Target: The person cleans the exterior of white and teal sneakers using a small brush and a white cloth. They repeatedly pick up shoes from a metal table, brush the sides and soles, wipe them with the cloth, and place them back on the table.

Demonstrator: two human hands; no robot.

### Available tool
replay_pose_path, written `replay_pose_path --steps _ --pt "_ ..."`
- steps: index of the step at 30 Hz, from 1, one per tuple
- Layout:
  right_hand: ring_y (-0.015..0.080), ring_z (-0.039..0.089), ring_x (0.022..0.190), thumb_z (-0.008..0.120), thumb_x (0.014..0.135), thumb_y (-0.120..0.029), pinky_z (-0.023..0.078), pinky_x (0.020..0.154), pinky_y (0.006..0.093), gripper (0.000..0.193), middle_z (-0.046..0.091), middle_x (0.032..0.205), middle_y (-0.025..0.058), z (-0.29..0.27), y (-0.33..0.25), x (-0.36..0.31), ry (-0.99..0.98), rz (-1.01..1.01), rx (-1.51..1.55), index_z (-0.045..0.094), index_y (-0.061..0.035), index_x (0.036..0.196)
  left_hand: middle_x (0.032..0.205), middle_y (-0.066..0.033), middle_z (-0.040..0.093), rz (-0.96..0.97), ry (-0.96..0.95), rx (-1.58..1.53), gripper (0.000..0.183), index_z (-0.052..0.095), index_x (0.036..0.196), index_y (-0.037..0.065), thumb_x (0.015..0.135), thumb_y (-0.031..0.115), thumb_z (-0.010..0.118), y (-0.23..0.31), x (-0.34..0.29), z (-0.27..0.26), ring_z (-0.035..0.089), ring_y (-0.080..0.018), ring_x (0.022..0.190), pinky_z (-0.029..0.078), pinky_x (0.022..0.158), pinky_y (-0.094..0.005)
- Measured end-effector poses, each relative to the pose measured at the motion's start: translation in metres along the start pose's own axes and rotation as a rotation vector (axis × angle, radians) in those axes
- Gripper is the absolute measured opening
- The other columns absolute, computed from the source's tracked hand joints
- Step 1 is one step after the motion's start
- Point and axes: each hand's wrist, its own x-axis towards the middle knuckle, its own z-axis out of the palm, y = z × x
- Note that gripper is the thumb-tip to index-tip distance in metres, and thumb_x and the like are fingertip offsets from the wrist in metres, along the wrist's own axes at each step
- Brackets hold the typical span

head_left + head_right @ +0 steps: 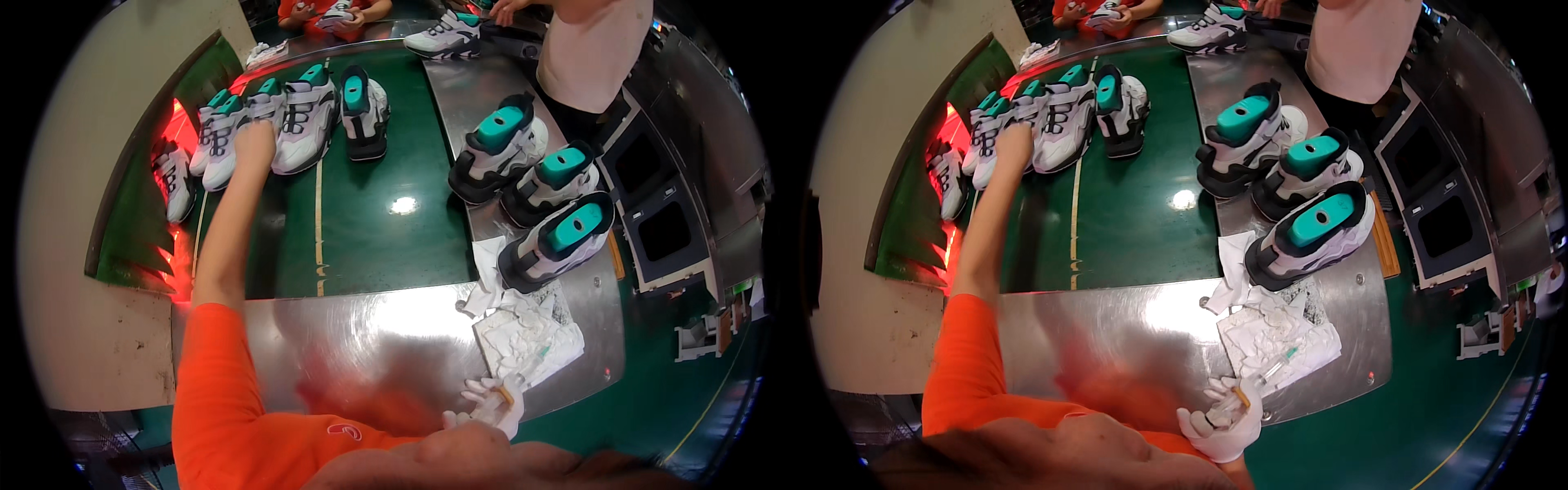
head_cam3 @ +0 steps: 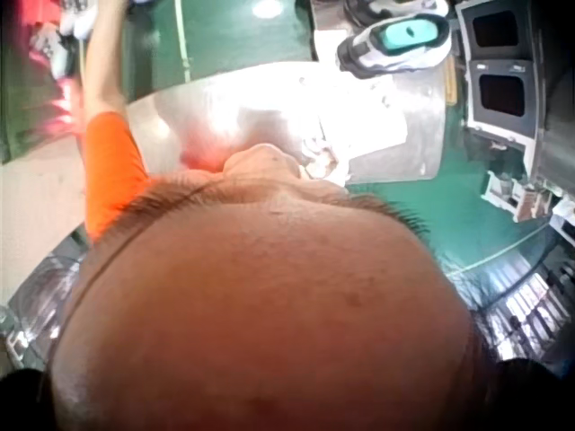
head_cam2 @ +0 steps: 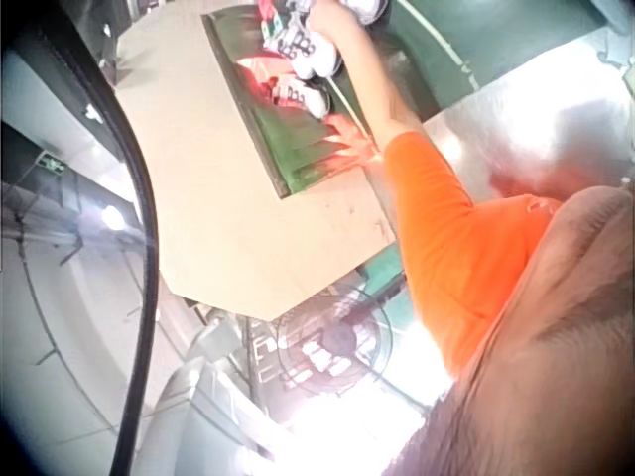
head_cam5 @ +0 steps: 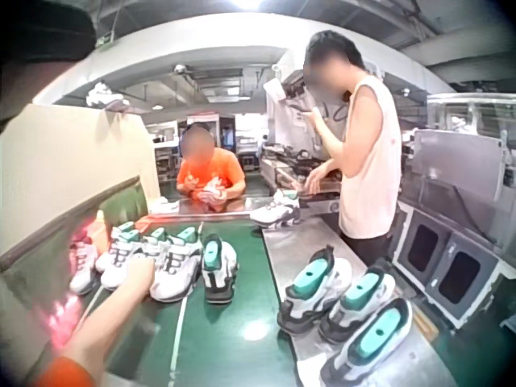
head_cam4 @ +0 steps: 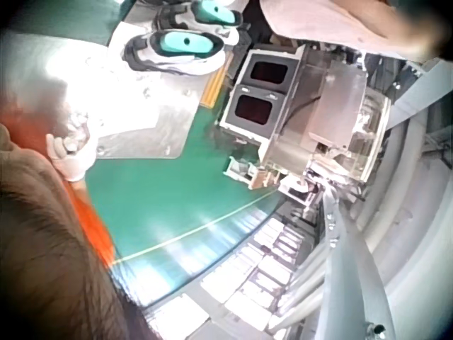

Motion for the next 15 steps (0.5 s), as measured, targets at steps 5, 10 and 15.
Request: replay_pose_path --steps 5,10,15 --pt "0.0241 0.061 0.091 0.084 0.049 -0.003 0.053 0.074 0.0314 0.097 0.056 0.108 0.0149 -0.013 0.039 -0.031 0.037 0.446 0.059 0.037 0.0021 0.133 0.105 -0.0249 0.067 -0.114 -0.291 -0.665 0.080 0.063 0.104 -0.004 0.080 0.071 0.053 0.124 0.092 -0.091 0.069 -0.0330 0.092 0.052 0.089 -0.0446" --pt "0.0197 0.061 0.085 0.086 0.051 -0.004 0.052 0.073 0.0299 0.095 0.060 0.099 0.0115 -0.014 0.019 -0.010 -0.051 0.575 -0.045 0.037 0.0027 0.133 0.111 -0.0276 0.064 -0.303 -0.097 -0.519 0.076 0.036 0.124 -0.006 0.074 0.035 0.076 0.175 0.096 -0.039 0.064 -0.0391 0.104 0.053 0.086 -0.0430" --pt "0.0165 0.062 0.080 0.085 0.060 -0.009 0.052 0.074 0.0300 0.084 0.060 0.092 0.0087 -0.006 -0.007 0.008 -0.080 0.045 -0.142 0.040 0.0029 0.131 0.102 -0.0314 0.062 0.075 0.183 -0.666 0.064 0.042 0.115 -0.002 0.075 0.036 0.074 0.129 0.018 -0.060 0.062 -0.0456 0.095 0.050 0.081 -0.0496"
